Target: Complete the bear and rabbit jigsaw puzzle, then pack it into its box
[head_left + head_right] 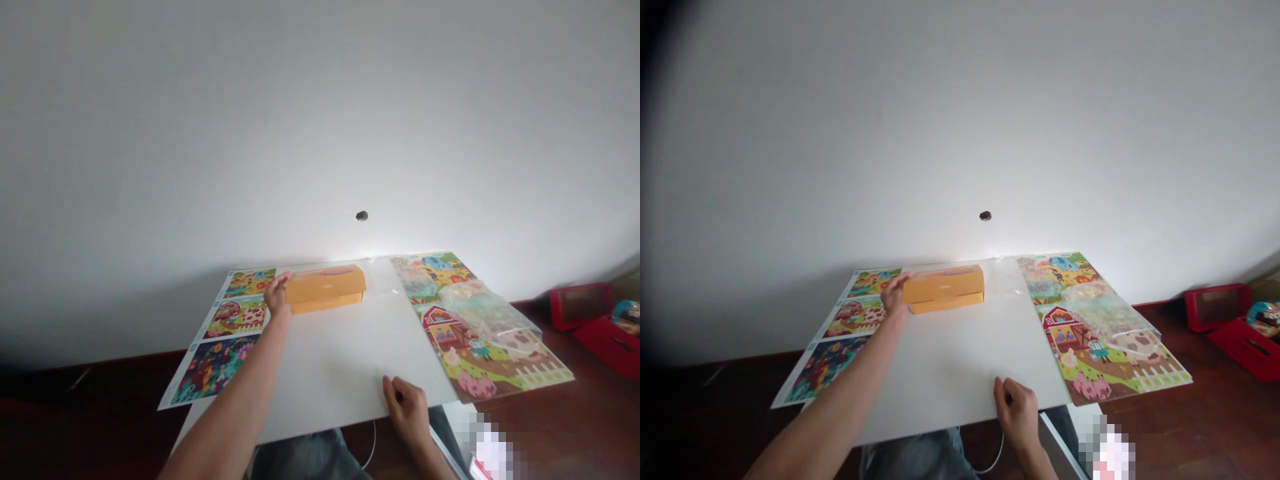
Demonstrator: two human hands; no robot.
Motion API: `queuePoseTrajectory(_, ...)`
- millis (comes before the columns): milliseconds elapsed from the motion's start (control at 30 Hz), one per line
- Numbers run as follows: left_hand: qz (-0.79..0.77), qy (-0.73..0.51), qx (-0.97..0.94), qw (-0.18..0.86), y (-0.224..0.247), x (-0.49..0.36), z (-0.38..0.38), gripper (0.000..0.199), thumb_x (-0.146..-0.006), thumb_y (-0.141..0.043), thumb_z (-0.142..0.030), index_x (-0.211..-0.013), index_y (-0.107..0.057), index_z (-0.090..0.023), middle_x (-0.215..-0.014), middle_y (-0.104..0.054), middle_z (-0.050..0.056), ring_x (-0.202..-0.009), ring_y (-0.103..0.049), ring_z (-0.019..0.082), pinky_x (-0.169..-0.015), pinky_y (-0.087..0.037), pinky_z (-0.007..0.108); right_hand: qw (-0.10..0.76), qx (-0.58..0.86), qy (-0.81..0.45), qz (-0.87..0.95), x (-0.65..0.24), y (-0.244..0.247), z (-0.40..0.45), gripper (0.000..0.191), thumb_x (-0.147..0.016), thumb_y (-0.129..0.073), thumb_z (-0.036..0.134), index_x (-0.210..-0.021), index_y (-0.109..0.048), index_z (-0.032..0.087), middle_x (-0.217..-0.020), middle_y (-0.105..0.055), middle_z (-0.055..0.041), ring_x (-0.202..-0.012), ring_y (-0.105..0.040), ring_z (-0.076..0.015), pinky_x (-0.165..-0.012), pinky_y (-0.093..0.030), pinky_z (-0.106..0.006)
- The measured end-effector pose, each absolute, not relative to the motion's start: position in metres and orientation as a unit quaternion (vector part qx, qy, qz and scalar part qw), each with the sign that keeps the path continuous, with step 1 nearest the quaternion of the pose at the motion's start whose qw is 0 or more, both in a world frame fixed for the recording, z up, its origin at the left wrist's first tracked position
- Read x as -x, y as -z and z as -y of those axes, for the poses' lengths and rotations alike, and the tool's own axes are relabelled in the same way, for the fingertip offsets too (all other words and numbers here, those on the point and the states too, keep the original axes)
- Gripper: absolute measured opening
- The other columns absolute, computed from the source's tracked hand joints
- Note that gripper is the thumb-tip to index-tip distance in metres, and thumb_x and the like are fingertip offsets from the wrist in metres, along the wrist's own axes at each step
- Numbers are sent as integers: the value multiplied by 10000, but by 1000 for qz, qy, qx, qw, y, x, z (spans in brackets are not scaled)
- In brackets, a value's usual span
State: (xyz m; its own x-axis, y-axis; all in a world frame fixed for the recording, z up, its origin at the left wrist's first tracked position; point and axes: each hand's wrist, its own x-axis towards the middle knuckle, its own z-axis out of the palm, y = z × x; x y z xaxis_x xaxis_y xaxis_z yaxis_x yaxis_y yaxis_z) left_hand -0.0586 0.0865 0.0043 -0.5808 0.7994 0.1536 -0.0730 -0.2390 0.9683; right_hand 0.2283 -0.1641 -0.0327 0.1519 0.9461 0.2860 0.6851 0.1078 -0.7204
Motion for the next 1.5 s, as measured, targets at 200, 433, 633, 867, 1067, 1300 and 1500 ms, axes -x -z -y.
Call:
queuePoseTrajectory(200, -533, -707, -330, 328, 37, 45, 2, 528, -833, -526, -383, -1331, -450, -225, -1210, -614, 132, -1148, -582, 242, -923, -490, 406, 322, 694, -161, 624, -225, 30, 153, 463, -901, -451, 452, -531, -394, 179, -462, -355, 52, -448, -328, -80, -501, -229, -230)
queuePoseTrajectory(433, -604, -484, -618, 136, 31, 29, 17, 774, -802, -618, -381, -1465, -233, -277, -1385, -374, 132, -1318, -384, 293, -1058, -373, 490, 317, 699, -230, 598, -228, 26, 150, 496, -895, -434, 497, -520, -375, 178, -469, -341, 48, -472, -326, -83, -498, -221, -233)
queuePoseTrajectory(633, -667, -370, -647, -14, 21, 17, 9, 619, -865, -536, -380, -1426, -338, -207, -1206, -475, 173, -1120, -491, 320, -908, -441, 479, 334, 683, -298, 577, -247, 2, 149, 467, -894, -443, 494, -557, -468, 171, -483, -475, 21, -485, -400, -99, -490, -281, -221)
queuePoseTrajectory(867, -752, -249, -605, -85, 11, 11, -6, 563, -880, -471, -452, -1393, -395, -232, -1016, -530, 160, -918, -506, 312, -784, -404, 446, 346, 775, -170, 500, -316, -24, 151, 446, -844, -476, 562, -614, -542, 185, -532, -552, -1, -514, -492, -142, -542, -355, -245)
queuePoseTrajectory(1067, -771, -214, -590, -108, 11, 8, -23, 602, -889, -410, -501, -1412, -355, -207, -1009, -519, 168, -925, -487, 327, -780, -381, 452, 316, 862, 63, 392, -402, -30, 151, 559, -750, -541, 568, -1104, -615, 141, -959, -636, -147, -863, -585, -288, -706, -427, -357)
queuePoseTrajectory(1300, -763, -289, -573, -82, 16, 11, -24, 715, -843, -498, -414, -1429, -255, -86, -1231, -393, 234, -1058, -450, 356, -850, -398, 486, 219, 791, 65, 567, -413, 6, 143, 429, -858, -435, 496, -999, -688, 179, -1103, -626, -125, -1020, -558, -258, -923, -404, -369)
queuePoseTrajectory(1500, -698, -354, -621, -52, 23, 17, -9, 686, -792, -554, -267, -1384, -283, -54, -1250, -366, 225, -1188, -372, 364, -978, -339, 519, 67, 789, 62, 608, -390, 28, 122, 564, -908, -349, 503, -1440, -342, 317, -1539, -235, -36, -1397, -197, -318, -1065, -212, -564)
